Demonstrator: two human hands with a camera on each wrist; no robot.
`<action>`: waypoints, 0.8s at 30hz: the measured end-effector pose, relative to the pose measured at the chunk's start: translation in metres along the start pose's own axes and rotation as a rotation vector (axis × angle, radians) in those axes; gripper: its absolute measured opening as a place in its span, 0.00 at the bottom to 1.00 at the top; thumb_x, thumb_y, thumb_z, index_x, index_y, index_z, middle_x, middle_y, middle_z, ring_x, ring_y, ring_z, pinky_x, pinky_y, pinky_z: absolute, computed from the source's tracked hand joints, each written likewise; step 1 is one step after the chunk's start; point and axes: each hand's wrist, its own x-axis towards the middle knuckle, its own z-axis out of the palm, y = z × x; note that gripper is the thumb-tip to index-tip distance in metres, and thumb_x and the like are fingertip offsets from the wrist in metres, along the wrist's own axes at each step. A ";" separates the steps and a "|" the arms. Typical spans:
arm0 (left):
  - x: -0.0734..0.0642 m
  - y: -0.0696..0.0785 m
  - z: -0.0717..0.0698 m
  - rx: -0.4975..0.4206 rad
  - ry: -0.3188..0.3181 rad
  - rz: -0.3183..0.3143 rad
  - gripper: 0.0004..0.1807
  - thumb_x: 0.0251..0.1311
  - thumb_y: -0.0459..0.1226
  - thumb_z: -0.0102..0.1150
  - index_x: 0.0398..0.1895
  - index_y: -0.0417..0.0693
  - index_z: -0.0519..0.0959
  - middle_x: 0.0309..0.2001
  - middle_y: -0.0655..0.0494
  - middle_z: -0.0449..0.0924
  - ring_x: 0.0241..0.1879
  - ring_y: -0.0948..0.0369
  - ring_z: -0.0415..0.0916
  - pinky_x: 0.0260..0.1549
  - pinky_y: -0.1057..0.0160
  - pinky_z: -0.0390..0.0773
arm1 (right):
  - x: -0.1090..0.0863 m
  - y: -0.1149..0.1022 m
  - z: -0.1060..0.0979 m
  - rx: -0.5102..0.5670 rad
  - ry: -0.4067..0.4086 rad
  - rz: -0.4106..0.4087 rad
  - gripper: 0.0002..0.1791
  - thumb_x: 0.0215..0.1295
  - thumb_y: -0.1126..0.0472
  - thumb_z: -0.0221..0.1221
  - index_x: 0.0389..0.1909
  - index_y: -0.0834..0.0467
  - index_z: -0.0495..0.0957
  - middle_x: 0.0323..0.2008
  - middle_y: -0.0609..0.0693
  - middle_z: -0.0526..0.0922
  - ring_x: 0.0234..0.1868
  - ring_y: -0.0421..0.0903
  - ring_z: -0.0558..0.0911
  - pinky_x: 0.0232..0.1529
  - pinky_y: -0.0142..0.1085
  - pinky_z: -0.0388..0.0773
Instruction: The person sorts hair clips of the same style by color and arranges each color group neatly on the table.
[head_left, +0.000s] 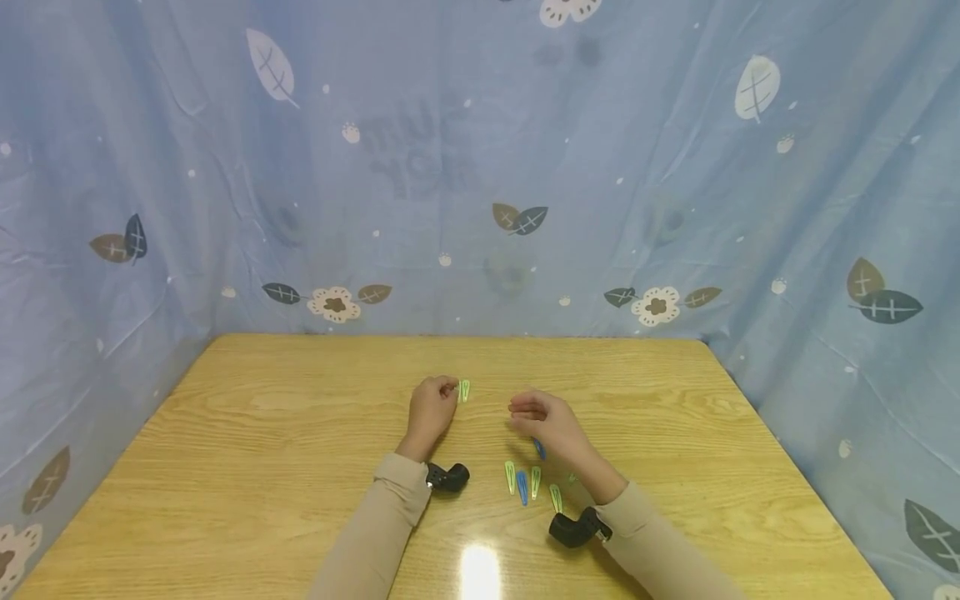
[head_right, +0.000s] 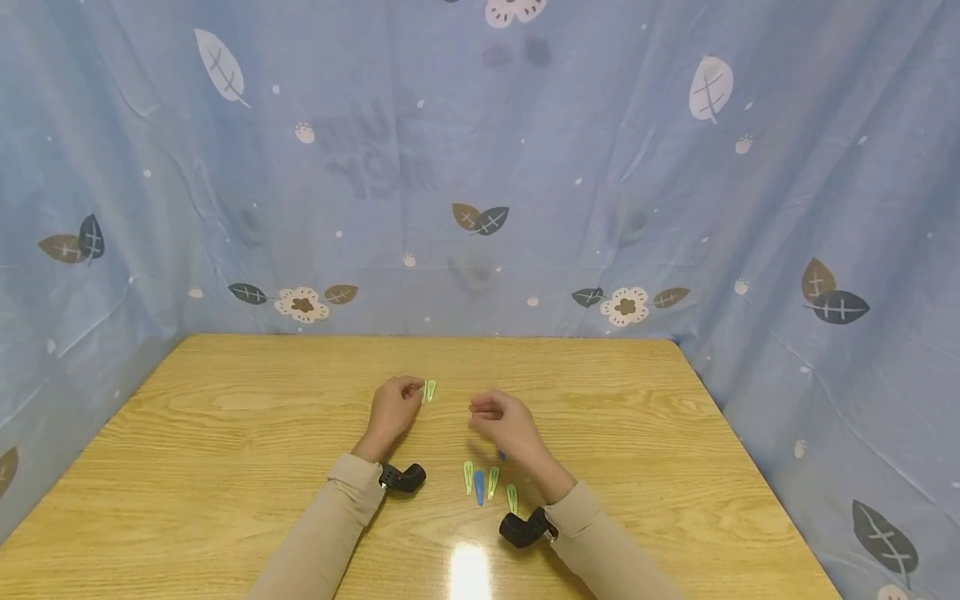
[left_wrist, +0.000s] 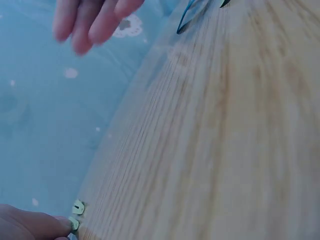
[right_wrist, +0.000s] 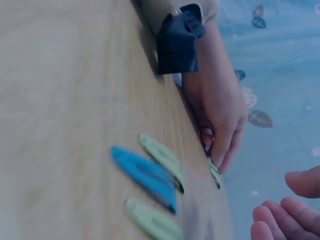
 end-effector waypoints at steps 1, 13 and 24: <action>0.000 0.000 0.000 0.002 -0.001 -0.002 0.09 0.58 0.31 0.59 0.41 0.39 0.84 0.28 0.51 0.77 0.28 0.60 0.70 0.28 0.65 0.71 | -0.003 0.001 -0.003 -0.001 0.004 0.000 0.21 0.61 0.67 0.60 0.54 0.70 0.72 0.51 0.65 0.78 0.49 0.54 0.80 0.47 0.34 0.79; -0.002 0.003 0.000 0.007 -0.011 0.005 0.09 0.59 0.31 0.58 0.41 0.39 0.84 0.29 0.51 0.77 0.28 0.60 0.70 0.27 0.65 0.71 | -0.052 0.020 -0.039 -0.023 0.066 -0.007 0.21 0.61 0.62 0.62 0.53 0.66 0.73 0.51 0.63 0.78 0.52 0.54 0.79 0.49 0.28 0.75; -0.002 0.000 0.000 0.003 -0.009 0.008 0.09 0.59 0.30 0.58 0.41 0.38 0.84 0.29 0.51 0.78 0.28 0.60 0.70 0.28 0.65 0.71 | -0.086 0.032 -0.052 -0.032 0.127 0.004 0.21 0.62 0.64 0.61 0.53 0.69 0.71 0.51 0.62 0.79 0.50 0.53 0.79 0.47 0.24 0.74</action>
